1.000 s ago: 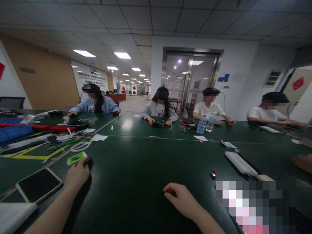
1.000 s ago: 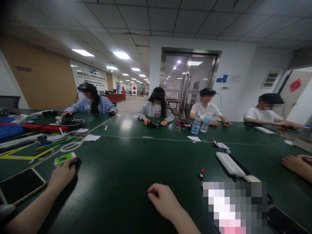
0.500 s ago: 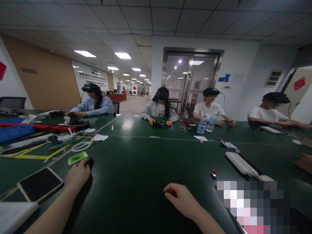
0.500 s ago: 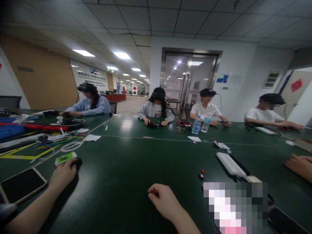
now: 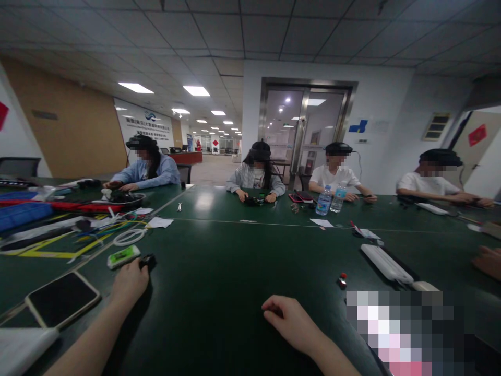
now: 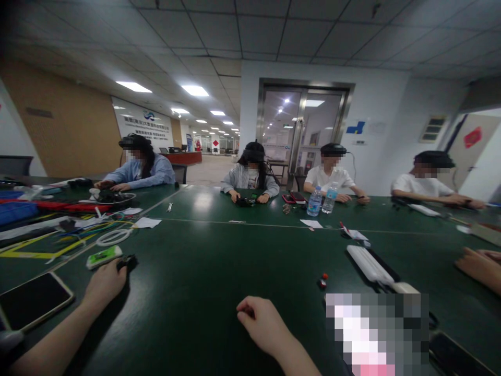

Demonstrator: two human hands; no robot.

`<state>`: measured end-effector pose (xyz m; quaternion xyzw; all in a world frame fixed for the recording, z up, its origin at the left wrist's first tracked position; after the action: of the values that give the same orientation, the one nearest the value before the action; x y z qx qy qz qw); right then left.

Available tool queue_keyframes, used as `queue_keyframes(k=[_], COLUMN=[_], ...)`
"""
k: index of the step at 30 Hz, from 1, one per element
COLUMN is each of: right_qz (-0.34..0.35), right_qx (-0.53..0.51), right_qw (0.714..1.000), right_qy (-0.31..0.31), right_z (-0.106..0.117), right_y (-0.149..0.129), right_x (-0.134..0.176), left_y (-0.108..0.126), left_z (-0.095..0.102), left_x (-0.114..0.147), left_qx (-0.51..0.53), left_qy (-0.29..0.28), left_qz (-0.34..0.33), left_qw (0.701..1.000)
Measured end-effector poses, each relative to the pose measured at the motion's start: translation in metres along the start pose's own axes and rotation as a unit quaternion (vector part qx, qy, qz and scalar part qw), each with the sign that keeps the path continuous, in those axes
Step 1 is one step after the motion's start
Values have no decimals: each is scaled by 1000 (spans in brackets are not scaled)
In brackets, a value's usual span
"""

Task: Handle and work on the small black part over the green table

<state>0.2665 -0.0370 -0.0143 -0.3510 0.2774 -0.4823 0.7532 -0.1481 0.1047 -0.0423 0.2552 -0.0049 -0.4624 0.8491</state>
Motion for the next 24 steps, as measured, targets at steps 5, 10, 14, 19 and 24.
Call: queue_keyframes(k=[5, 10, 14, 19, 24], right_qz=[4, 32, 96, 91, 92], right_qx=[-2, 40, 34, 53, 72], right_qw=[1000, 997, 995, 994, 992], right_qy=[12, 52, 18, -25, -38], right_z=[-1, -4, -5, -7, -10], right_y=[-2, -18, -35, -37, -34], right_x=[-1, -1, 3, 5, 5], left_y=[56, 99, 109, 109, 108], left_z=[-10, -3, 21, 31, 29], left_x=[67, 165, 207, 206, 205], left_qx=[44, 114, 133, 133, 130], left_qy=[-124, -297, -412, -439, -437], left_qz=[-142, -310, -429, -419, -411], left_qw=[981, 896, 793, 783, 789])
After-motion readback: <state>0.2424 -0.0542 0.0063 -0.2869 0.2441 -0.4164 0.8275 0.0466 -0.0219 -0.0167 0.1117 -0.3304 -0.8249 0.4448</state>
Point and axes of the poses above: each hand's wrist, its own x-axis away from the middle knuckle, its own z-axis out of the back of the hand, y = z × x, the point moved 1 cm from there along -x, towards the middle knuckle, and after that the axes turned 14 degrees about z, right-handed, at the moved point
